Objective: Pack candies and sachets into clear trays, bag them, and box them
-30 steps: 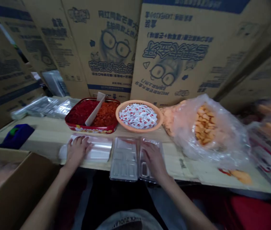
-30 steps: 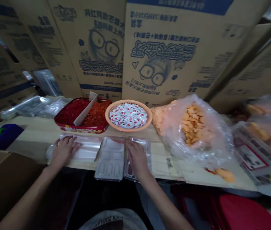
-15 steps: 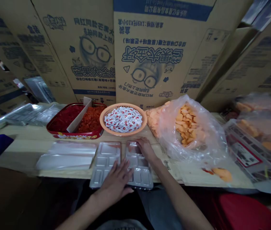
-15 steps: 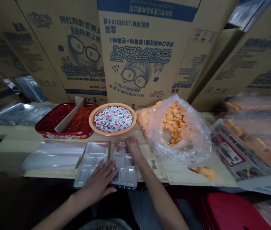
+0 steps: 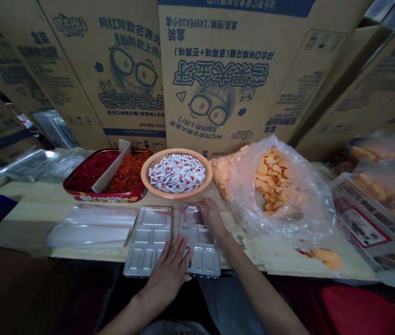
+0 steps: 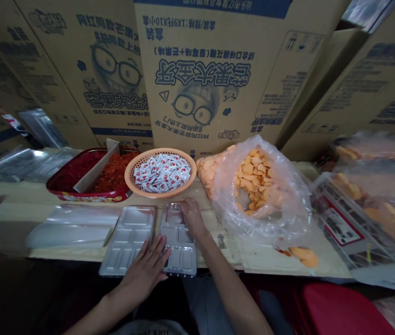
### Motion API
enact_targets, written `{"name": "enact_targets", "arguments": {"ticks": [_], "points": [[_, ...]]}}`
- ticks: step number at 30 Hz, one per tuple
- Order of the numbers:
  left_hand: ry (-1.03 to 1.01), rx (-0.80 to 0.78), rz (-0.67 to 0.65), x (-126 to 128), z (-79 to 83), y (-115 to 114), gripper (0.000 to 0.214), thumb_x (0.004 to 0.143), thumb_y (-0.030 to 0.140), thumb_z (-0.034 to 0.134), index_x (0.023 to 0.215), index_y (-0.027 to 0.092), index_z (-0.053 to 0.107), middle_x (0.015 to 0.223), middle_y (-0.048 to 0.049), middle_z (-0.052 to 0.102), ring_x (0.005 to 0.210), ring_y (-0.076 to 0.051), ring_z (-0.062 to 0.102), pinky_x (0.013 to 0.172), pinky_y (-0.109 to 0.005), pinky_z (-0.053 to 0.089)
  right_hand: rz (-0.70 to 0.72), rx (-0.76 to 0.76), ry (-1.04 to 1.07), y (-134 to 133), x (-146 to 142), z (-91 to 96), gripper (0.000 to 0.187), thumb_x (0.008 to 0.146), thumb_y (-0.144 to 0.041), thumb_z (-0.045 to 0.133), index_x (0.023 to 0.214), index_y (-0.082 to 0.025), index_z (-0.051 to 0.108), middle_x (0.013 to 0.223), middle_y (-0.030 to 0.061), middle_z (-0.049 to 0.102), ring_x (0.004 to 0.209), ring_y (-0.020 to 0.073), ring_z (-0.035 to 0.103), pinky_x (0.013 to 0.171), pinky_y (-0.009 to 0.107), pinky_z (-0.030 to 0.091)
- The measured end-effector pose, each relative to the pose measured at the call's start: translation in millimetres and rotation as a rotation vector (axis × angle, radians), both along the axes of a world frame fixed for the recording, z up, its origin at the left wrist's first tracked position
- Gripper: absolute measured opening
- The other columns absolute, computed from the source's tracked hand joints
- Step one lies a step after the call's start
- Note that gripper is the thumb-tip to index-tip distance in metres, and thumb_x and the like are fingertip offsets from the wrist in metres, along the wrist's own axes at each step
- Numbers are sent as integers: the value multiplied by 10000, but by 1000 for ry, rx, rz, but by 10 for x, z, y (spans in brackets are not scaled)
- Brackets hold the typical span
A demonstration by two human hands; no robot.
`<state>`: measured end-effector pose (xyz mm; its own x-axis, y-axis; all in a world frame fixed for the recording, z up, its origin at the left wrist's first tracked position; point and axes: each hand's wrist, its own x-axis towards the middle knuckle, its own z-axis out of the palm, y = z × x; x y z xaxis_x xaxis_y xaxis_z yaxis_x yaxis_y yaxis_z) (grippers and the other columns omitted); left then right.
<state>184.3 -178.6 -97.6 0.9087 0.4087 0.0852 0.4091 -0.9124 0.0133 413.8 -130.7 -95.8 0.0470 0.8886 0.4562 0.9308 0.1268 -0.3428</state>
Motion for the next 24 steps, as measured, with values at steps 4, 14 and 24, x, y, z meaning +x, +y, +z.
{"name": "enact_targets", "arguments": {"ticks": [4, 14, 24], "points": [[-6, -5, 29, -5, 9, -19, 590, 798, 296, 557, 1342, 162, 373, 1416, -188, 283, 1318, -321, 244, 1024, -543, 295, 22, 40, 0, -30, 11, 28, 237, 888, -183, 420, 966, -149, 641, 890, 77, 598, 878, 187, 489, 819, 317, 410], [-820, -758, 376, 88, 414, -32, 712, 823, 347, 518, 1420, 277, 134, 1477, -130, 221, 1328, -255, 277, 1029, -437, 347, -38, 209, 220, -208, -52, 478, 298, 908, -263, 360, 998, -179, 632, 912, 83, 608, 892, 200, 526, 802, 347, 445], [-1041, -1785, 590, 376, 726, 142, 616, 662, 300, 706, 1207, 211, 433, 1024, -91, 659, 848, -232, 657, 792, -405, 513, -522, 364, 194, -460, 698, 894, 298, 918, -252, 292, 1031, -139, 544, 999, 108, 554, 948, 185, 504, 807, 316, 431]]}}
